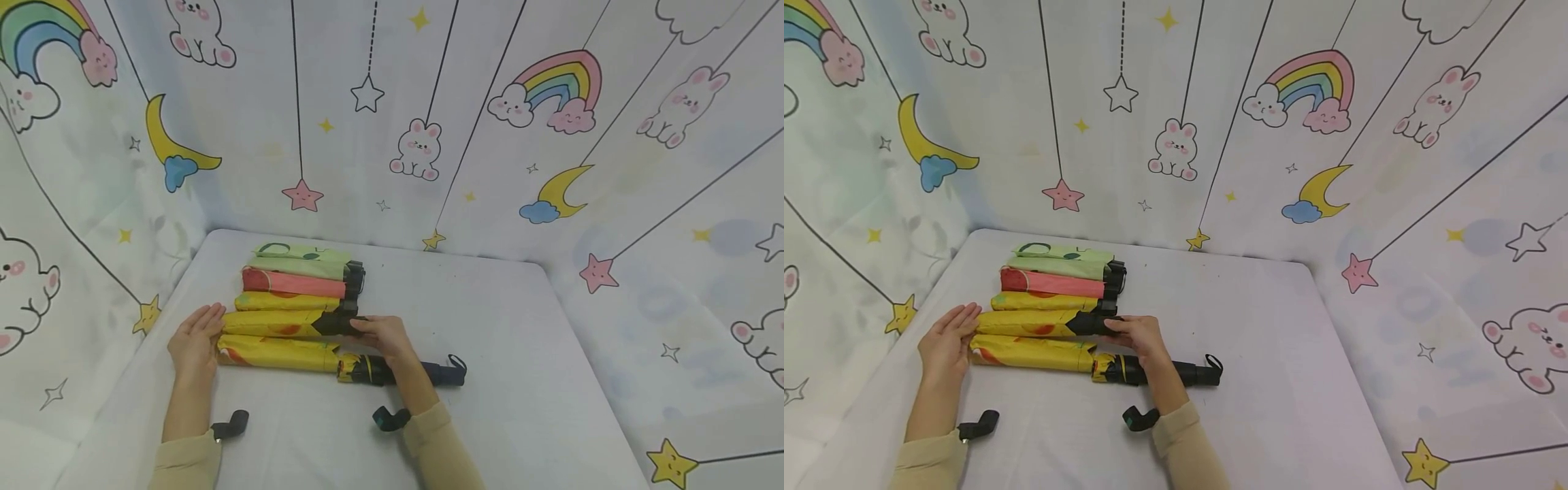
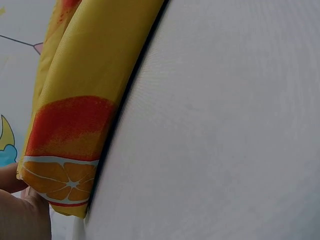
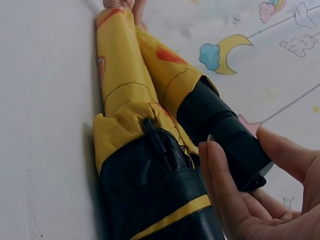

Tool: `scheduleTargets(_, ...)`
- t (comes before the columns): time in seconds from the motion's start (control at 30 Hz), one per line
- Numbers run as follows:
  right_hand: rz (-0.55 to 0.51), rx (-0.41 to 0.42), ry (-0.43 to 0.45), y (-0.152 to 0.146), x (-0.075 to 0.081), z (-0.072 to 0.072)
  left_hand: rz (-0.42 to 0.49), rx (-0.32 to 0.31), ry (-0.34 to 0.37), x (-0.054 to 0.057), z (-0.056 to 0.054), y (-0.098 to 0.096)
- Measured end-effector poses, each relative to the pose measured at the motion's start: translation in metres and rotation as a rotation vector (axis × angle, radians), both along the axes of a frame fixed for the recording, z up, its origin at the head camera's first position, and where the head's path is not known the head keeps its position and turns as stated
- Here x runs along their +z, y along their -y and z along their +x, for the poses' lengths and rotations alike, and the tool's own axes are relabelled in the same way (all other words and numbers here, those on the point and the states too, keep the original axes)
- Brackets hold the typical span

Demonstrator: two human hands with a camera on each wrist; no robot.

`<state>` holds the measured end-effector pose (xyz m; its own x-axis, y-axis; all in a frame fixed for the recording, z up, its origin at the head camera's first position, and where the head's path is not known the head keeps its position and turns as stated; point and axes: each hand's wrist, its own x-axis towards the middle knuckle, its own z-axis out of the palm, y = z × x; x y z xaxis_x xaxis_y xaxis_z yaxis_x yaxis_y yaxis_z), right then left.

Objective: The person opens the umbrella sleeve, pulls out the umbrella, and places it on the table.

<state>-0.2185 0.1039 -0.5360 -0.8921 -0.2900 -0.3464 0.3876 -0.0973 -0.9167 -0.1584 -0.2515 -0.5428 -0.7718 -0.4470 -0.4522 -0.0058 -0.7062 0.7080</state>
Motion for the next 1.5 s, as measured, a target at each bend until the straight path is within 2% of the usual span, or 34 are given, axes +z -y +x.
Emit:
scheduleTargets(0.2, 0.006, -0.016, -0.002, -0.006, 0.000, -0.001, -0.001, -0.005, -0.001, 0.003, 0.000, -0.001)
scheduleTargets(0.5, -0.043, -0.050, 0.006, -0.014, 0.001, 0.001, 0.005, 0.009, -0.014, 0.002, 0.000, -0.001)
scheduleTargets(1.23, -0.102, -0.068, -0.034, -0.031, 0.001, 0.002, 0.002, 0.015, -0.021, 0.003, -0.001, 0.000)
scheduleTargets(1.5, -0.081, -0.063, -0.040, -0.037, 0.003, 0.006, -0.012, 0.003, -0.014, 0.001, -0.001, -0.001)
